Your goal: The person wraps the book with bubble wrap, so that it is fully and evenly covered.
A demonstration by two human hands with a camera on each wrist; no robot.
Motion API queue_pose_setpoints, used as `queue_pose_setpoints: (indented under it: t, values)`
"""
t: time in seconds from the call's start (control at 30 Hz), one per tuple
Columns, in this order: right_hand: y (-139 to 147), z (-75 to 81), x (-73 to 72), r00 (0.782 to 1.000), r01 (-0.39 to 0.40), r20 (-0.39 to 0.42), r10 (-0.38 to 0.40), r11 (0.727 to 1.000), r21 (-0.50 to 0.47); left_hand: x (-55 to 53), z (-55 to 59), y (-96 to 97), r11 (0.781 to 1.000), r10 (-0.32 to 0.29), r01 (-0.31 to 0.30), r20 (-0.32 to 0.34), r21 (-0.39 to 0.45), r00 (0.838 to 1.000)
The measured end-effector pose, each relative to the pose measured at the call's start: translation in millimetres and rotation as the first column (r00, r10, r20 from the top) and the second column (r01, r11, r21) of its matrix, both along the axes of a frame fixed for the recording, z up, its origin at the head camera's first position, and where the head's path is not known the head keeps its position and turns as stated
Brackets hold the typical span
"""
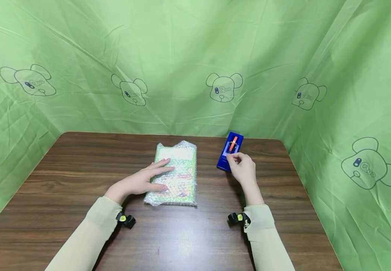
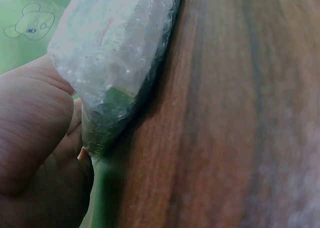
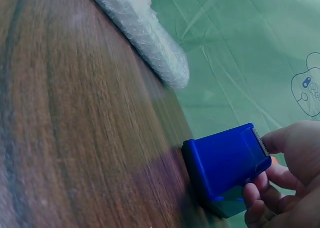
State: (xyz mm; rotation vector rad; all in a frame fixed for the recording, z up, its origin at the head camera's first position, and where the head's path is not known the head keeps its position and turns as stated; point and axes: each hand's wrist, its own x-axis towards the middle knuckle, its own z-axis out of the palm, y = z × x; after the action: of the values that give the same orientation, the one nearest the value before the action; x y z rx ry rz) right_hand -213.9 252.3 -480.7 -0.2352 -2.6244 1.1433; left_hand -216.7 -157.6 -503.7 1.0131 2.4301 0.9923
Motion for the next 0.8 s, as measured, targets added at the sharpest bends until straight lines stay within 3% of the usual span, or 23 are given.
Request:
queue_pose_setpoints:
  t: [0.57,0.8]
  values:
    - [-6,0.7,-1.1,0.996,0.048,-0.079,-0.050,0.998,-0.033,-0.6,-2.2,0.2,1.000,0.001,-0.001,0.000,0.007,1.000]
    - [-9,11.6,0.5,0.989,0.069,-0.123,-0.078,0.995,-0.075,-1.0,-2.0,-0.2,1.000,0.002,-0.002,0.003,0.007,1.000]
